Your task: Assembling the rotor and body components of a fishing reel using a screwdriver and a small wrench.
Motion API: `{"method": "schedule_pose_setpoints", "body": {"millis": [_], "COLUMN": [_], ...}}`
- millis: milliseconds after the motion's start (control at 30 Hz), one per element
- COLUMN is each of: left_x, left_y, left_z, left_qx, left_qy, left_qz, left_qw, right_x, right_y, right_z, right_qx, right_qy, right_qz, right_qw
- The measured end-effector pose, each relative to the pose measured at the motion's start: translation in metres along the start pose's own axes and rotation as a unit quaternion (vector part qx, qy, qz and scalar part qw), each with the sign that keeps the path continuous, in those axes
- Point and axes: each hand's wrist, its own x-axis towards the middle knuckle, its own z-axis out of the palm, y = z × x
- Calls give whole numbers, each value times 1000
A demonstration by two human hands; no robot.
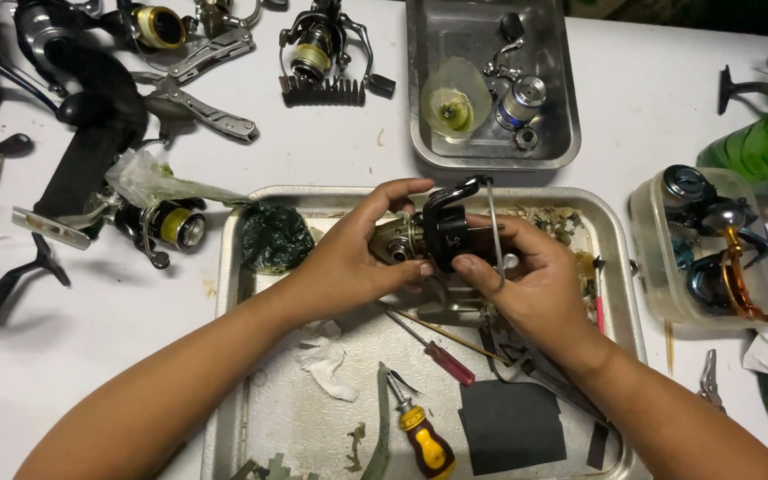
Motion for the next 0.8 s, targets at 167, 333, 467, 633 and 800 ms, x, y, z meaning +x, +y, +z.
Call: {"method": "schedule_pose_setpoints", "body": {"millis": [167, 333, 467, 633, 800], "left_x": [-6, -10, -11, -12, -9], "left_y": [8, -5, -6, 4, 0], "left_z": [3, 5, 5, 7, 5], "left_qx": [93, 187, 211, 200, 190], "left_qy": [26, 56, 63, 45, 59], "left_qz": [49, 116, 140, 143, 135], "left_qw": [994, 974, 965, 968, 971], "right_x": [-4, -6, -8, -7, -8], "right_y": [-1, 7, 13, -11, -25], "right_z": [0, -3, -5, -10, -13], "right_qx": [-13, 0, -6, -23, -56], "right_qy": [1, 1, -4, -24, -108], "right_qz": [-3, 16, 25, 44, -43], "right_qw": [1000, 1000, 1000, 998, 992]}}
